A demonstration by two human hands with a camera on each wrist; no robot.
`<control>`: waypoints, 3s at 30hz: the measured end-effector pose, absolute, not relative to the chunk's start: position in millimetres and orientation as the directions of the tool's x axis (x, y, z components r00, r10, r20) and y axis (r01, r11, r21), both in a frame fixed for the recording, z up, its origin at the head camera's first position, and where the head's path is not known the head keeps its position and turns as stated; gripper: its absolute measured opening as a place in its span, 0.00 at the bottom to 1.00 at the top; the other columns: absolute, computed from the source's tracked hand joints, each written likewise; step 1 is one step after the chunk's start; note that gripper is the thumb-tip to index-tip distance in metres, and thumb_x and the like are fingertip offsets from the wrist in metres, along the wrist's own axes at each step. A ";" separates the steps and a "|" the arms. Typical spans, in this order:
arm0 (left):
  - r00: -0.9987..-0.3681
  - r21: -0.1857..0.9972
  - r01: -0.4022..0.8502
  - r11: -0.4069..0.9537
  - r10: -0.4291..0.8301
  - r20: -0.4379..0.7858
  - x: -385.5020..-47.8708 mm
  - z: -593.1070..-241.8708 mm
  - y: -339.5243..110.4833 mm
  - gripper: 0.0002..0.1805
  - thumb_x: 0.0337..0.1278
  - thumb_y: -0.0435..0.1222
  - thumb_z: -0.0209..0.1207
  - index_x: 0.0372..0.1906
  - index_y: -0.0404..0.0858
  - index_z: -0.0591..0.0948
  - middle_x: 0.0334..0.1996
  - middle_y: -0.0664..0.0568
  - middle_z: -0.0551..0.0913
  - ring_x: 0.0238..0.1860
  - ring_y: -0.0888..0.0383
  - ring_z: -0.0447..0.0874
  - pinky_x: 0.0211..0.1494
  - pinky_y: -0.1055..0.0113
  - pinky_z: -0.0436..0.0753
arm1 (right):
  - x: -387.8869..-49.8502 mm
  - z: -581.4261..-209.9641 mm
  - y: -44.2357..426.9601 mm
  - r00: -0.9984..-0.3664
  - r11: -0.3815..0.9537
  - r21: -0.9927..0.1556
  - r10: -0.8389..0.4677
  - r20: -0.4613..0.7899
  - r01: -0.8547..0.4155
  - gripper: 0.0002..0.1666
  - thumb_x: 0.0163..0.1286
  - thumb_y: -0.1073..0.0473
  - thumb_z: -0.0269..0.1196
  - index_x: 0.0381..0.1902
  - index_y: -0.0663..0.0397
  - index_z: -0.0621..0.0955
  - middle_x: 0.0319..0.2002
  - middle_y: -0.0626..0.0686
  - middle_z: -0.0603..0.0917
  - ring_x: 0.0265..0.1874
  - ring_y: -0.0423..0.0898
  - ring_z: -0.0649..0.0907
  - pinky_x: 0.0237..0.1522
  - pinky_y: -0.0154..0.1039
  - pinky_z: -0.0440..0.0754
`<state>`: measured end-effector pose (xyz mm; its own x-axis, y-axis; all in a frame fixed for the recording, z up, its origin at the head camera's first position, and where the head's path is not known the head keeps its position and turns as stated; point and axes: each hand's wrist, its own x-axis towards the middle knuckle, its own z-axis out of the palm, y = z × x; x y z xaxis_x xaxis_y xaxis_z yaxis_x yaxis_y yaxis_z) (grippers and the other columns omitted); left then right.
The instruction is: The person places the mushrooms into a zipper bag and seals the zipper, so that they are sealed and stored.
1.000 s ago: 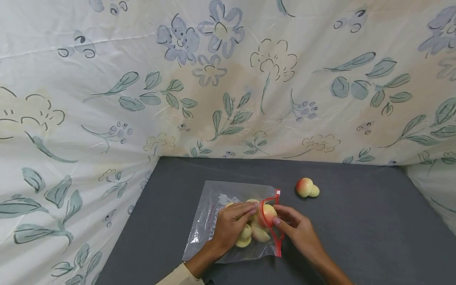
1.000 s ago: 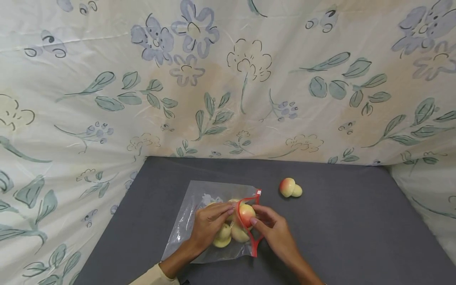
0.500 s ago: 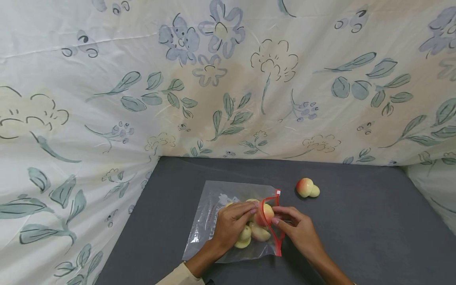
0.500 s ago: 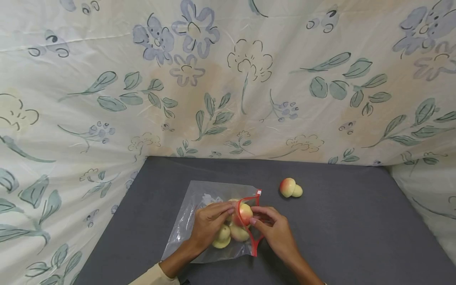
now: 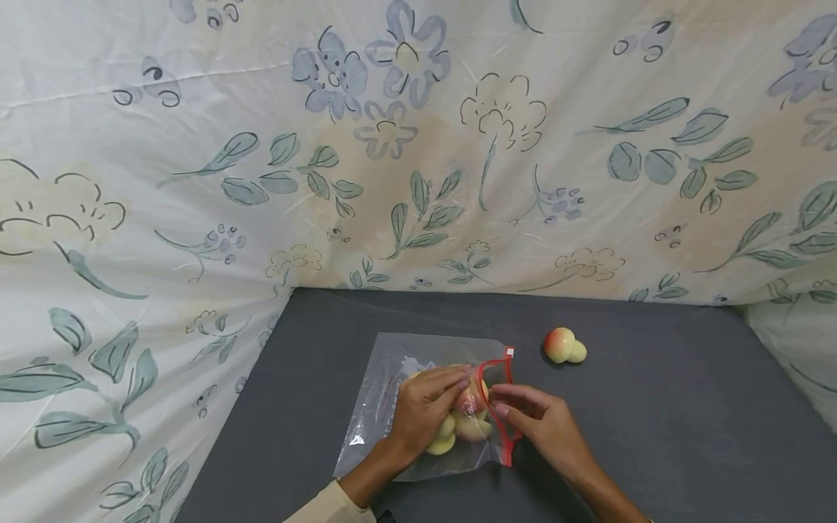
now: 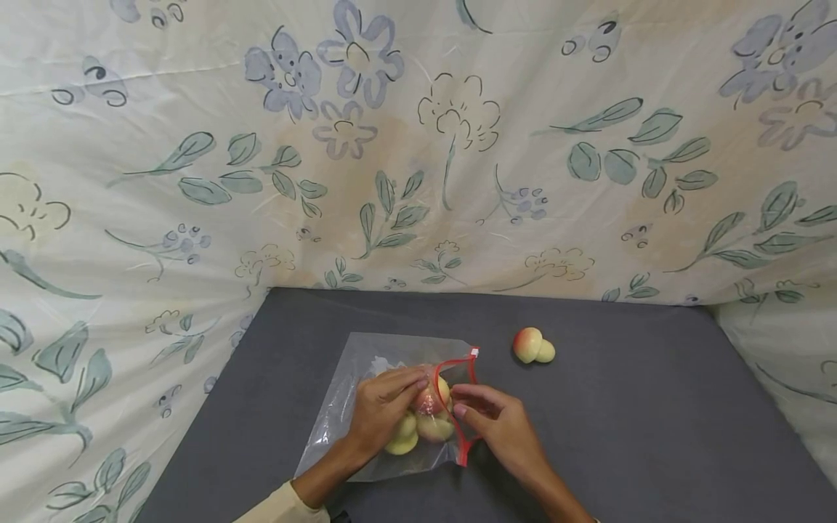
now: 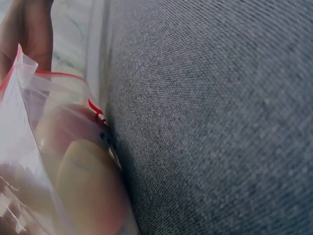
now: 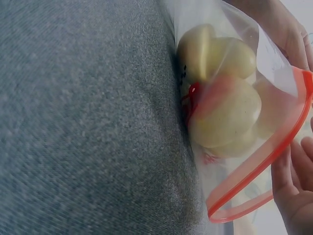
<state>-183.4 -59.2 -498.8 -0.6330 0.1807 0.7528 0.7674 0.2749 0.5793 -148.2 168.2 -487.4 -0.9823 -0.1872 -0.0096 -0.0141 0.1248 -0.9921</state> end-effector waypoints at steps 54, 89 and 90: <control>-0.666 0.625 0.743 0.239 0.179 0.724 -184.9 -505.3 -58.9 0.12 0.67 0.32 0.70 0.53 0.38 0.92 0.50 0.52 0.93 0.53 0.55 0.92 0.61 0.63 0.87 | -180.7 -493.5 243.9 -0.986 0.299 -0.953 0.132 0.098 -0.055 0.26 0.75 0.56 0.71 0.63 0.67 0.80 0.45 0.39 0.90 0.41 0.32 0.87 0.38 0.40 0.91; -0.665 0.620 0.744 0.250 0.188 0.722 -184.0 -505.8 -60.4 0.12 0.67 0.31 0.69 0.53 0.38 0.92 0.50 0.51 0.93 0.53 0.54 0.92 0.62 0.63 0.87 | -214.8 -508.4 269.5 -0.985 0.366 -0.929 0.173 0.013 0.052 0.48 0.74 0.51 0.72 0.81 0.63 0.63 0.76 0.71 0.68 0.74 0.68 0.70 0.42 0.29 0.88; -0.667 0.623 0.743 0.246 0.188 0.721 -183.8 -506.0 -60.3 0.12 0.67 0.31 0.69 0.53 0.38 0.92 0.50 0.51 0.93 0.54 0.54 0.92 0.62 0.63 0.87 | -216.2 -508.5 269.5 -0.985 0.365 -0.929 0.173 0.008 0.056 0.48 0.74 0.52 0.72 0.81 0.64 0.63 0.76 0.71 0.67 0.74 0.69 0.70 0.42 0.29 0.88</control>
<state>-183.8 -60.3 -506.0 -0.6670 0.1882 0.7209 0.7426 0.2462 0.6228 -216.2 269.5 -508.5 -0.9849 0.1731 0.0082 0.0565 0.3655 -0.9291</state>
